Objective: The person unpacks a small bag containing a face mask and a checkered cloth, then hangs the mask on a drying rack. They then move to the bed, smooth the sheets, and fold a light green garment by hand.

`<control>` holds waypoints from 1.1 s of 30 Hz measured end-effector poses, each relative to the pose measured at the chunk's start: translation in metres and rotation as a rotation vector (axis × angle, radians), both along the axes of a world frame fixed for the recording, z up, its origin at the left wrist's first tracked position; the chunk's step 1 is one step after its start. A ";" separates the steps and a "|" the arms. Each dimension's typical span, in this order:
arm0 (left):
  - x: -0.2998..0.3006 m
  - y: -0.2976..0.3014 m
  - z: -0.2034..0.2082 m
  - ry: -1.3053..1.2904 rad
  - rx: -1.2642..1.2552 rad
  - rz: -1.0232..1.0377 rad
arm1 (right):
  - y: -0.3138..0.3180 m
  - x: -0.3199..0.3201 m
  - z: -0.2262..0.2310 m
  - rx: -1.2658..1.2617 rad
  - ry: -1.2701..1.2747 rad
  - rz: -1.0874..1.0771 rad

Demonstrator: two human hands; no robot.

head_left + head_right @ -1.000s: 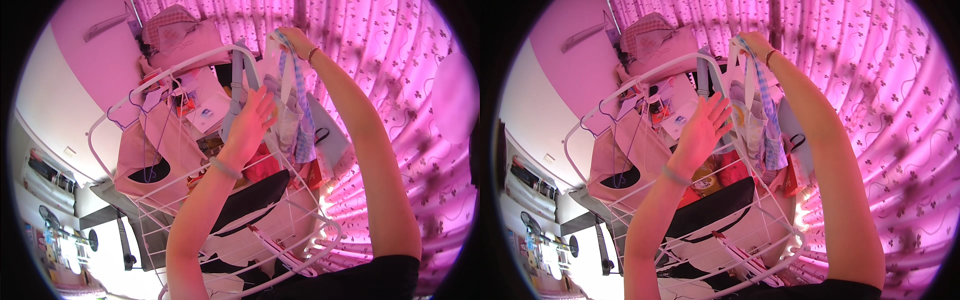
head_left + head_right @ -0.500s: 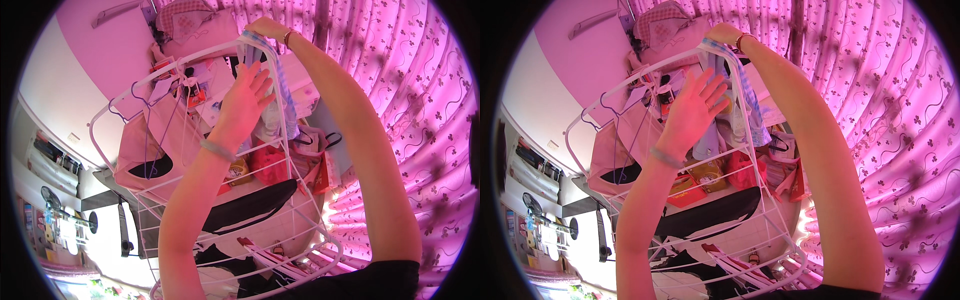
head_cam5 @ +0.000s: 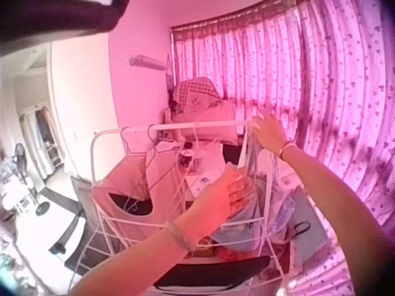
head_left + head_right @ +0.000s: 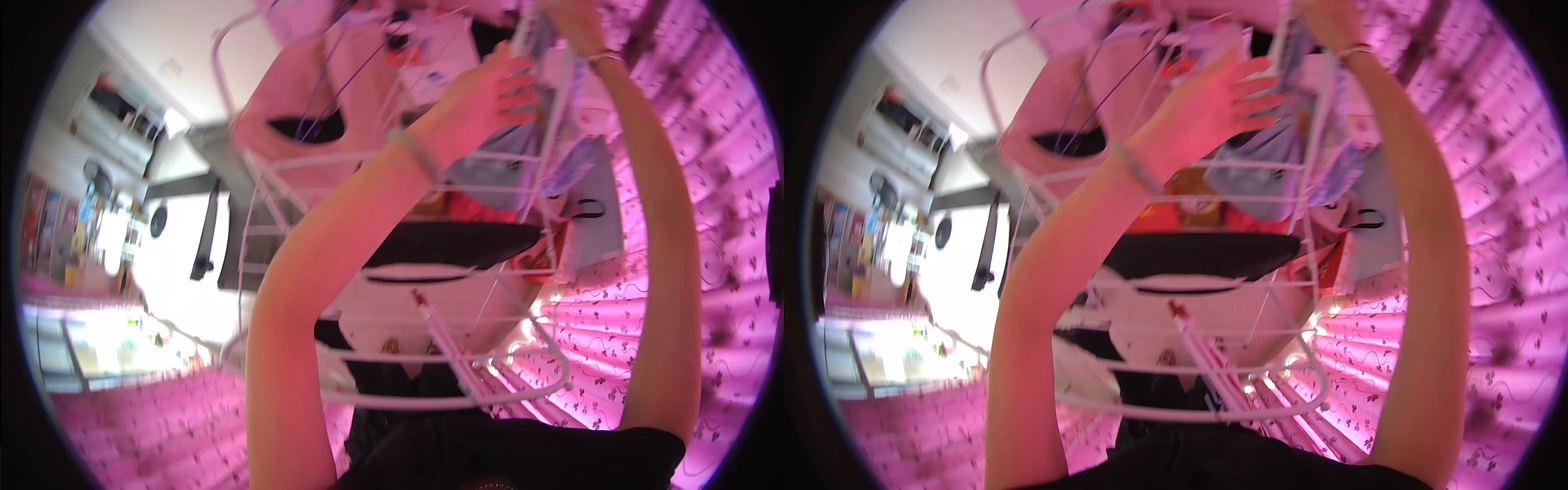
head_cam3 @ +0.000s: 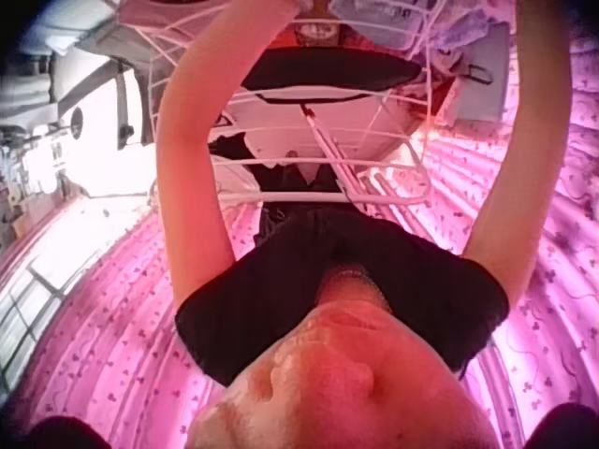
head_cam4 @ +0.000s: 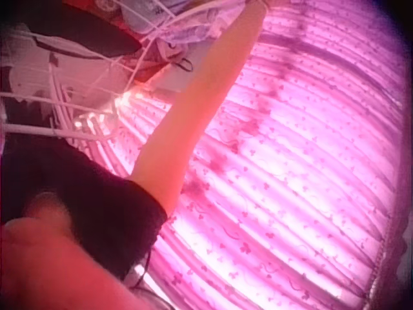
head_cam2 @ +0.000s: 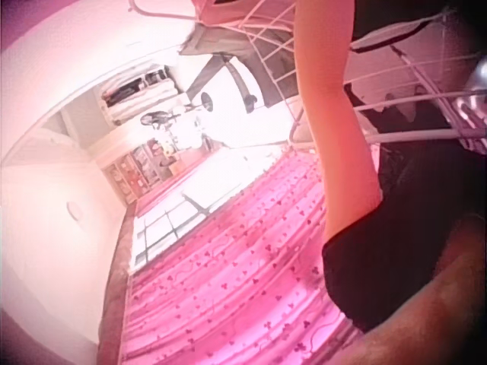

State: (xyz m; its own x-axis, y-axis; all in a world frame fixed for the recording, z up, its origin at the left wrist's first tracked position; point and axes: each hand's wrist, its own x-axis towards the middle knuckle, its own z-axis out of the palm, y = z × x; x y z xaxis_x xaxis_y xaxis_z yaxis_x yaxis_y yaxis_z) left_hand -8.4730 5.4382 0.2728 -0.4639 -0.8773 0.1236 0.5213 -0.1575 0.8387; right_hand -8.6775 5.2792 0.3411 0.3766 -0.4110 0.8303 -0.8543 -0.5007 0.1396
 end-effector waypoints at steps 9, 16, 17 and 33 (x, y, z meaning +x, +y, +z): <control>0.126 0.087 0.006 -0.126 -0.058 -0.091 | 0.184 0.103 -0.060 0.878 -0.135 0.586; 0.261 0.169 -0.018 -0.372 0.098 -0.091 | 0.383 0.238 -0.111 1.348 -0.072 0.844; 0.274 0.183 -0.024 -0.396 0.009 -0.029 | 0.403 0.252 -0.114 1.336 0.074 0.861; 0.390 0.310 -0.110 -0.005 0.184 0.120 | 0.501 0.313 -0.139 1.349 0.369 0.536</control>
